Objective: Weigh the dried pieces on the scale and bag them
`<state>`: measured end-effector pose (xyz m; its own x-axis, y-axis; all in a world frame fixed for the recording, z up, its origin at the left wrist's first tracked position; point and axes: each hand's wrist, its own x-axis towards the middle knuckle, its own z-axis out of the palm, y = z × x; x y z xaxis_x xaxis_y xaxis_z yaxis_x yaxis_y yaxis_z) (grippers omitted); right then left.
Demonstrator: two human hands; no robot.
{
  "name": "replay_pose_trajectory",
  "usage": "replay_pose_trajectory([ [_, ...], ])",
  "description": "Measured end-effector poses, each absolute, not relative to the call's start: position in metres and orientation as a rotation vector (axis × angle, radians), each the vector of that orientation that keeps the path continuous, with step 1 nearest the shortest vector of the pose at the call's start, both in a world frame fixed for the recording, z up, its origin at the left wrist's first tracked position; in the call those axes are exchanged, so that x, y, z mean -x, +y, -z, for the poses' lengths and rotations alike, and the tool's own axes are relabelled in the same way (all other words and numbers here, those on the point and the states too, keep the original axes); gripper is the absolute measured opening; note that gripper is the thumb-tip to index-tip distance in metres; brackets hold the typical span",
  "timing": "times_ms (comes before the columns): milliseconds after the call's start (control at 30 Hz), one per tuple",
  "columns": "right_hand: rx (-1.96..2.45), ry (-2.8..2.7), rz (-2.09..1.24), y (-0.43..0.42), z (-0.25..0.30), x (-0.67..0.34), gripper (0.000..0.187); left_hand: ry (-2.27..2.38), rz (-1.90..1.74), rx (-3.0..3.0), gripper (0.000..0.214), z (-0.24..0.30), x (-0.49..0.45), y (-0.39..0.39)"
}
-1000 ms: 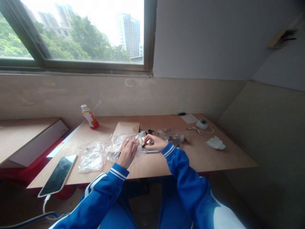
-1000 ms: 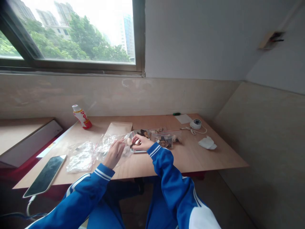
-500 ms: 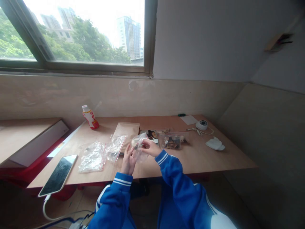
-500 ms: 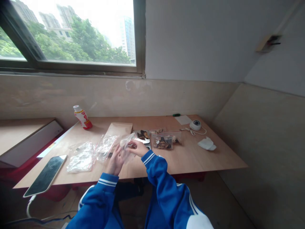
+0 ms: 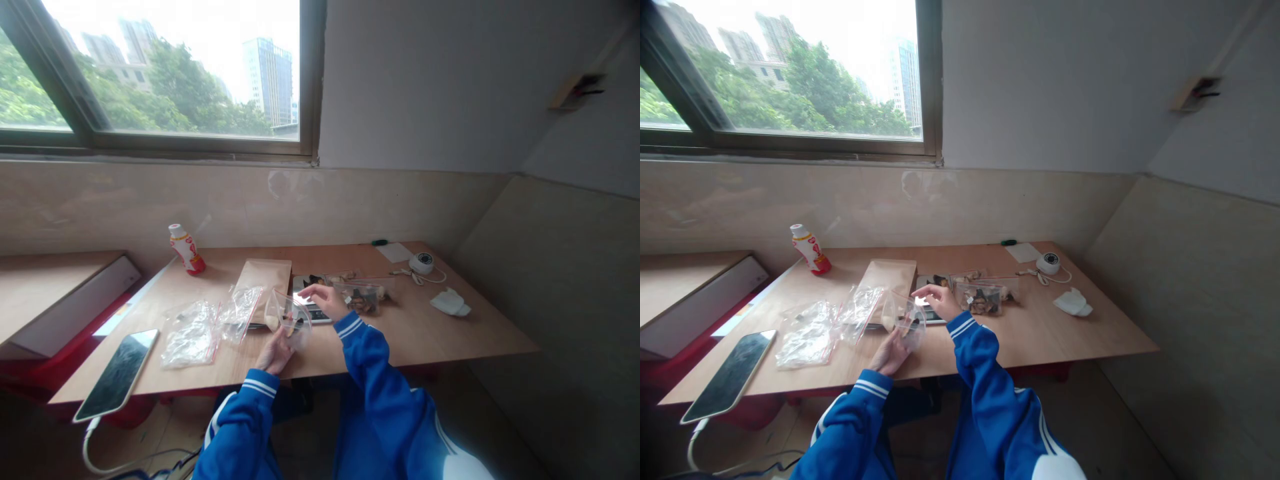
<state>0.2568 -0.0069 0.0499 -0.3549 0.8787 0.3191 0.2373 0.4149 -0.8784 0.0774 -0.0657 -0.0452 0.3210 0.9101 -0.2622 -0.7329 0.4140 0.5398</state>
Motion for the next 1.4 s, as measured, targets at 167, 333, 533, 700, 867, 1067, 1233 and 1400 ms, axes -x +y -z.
replay_pose_trajectory([
  [167, 1.469, -1.949, -0.46, 0.034, -0.017, -0.276, 0.044, 0.611, -1.11, -0.382, 0.034, 0.051, -0.074, -0.066],
  [333, 1.612, -2.124, -0.336, 0.056, 0.015, -0.273, 0.043, 0.506, -1.086, -0.346, 0.038, 0.055, -0.075, -0.068],
  [533, 1.491, -1.982, -0.342, 0.059, 0.023, -0.272, 0.026, 0.375, -1.05, -0.232, 0.051, 0.049, -0.074, -0.07],
  [700, 1.393, -1.878, -0.43, 0.059, 0.024, -0.276, 0.022, 0.331, -1.093, -0.134, 0.055, 0.049, -0.072, -0.073],
  [867, 1.384, -1.747, -0.474, 0.055, 0.012, -0.278, 0.022, 0.338, -1.157, -0.198, 0.045, 0.052, -0.073, -0.073],
  [1067, 1.099, -1.385, -1.013, 0.017, -0.035, -0.267, 0.038, 0.351, -1.243, -0.105, 0.036, 0.05, -0.088, -0.072],
  [1233, 0.907, -1.576, -1.425, -0.027, -0.082, -0.26, 0.042, 0.34, -1.289, -0.09, 0.039, 0.052, -0.096, -0.073],
  [1400, 1.007, -1.906, -1.304, -0.037, -0.094, -0.259, 0.034, 0.33, -1.27, -0.158, 0.046, 0.056, -0.095, -0.073],
])
